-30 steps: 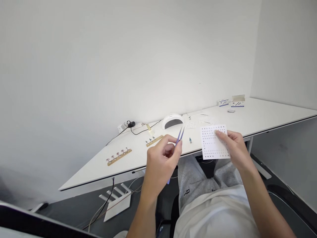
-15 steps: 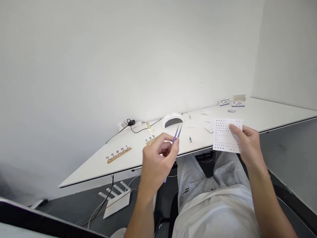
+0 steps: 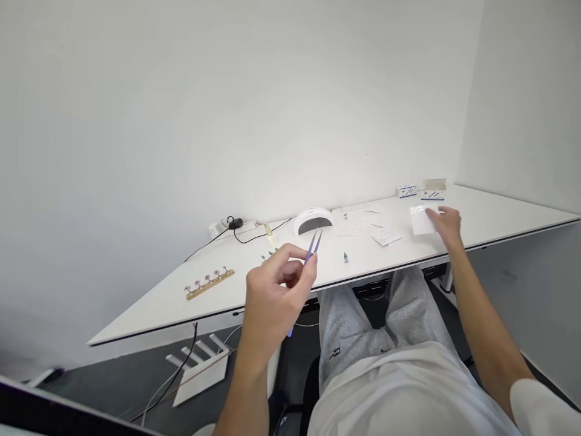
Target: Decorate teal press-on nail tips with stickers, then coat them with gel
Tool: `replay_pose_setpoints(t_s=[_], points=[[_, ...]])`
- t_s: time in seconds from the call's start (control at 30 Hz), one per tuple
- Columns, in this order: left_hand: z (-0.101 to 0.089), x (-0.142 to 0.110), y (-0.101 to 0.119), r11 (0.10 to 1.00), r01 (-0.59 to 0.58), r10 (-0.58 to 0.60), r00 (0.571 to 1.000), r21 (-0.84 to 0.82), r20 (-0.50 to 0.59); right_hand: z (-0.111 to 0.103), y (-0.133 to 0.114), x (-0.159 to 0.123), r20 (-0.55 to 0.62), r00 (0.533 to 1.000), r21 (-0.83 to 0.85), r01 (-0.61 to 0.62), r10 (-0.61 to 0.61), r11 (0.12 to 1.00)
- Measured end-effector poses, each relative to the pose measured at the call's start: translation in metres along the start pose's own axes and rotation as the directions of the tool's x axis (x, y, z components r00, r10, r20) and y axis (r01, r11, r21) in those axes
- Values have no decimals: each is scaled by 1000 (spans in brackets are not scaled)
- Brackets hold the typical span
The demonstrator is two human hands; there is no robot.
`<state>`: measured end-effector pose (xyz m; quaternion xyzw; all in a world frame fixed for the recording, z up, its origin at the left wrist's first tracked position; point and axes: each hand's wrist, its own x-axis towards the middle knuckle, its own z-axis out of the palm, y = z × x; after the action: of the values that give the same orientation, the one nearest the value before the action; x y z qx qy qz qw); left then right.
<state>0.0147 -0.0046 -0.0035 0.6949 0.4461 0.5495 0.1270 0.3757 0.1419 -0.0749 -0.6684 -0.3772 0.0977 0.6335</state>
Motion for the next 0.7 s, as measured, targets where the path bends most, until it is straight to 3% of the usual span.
replay_pose_setpoints(t_s=[0.1, 0.27, 0.4, 0.53, 0.7], points=[[2, 1, -1, 1000, 0, 0, 1000, 0, -10, 20, 9, 11, 58, 998, -197, -21, 33, 980], [4, 1, -1, 1000, -12, 12, 1000, -12, -11, 51, 6, -12, 209, 978, -306, 87, -22, 948], [4, 1, -1, 1000, -2, 2, 1000, -19, 0, 72, -7, -31, 372, 928, -253, 123, -21, 960], [3, 1, -1, 1000, -6, 6, 1000, -12, 24, 82, -19, -27, 440, 897, -196, 69, 25, 978], [5, 3, -3, 999, -32, 31, 996, 16, 89, 59, -35, -40, 457, 887, 24, 64, -68, 998]])
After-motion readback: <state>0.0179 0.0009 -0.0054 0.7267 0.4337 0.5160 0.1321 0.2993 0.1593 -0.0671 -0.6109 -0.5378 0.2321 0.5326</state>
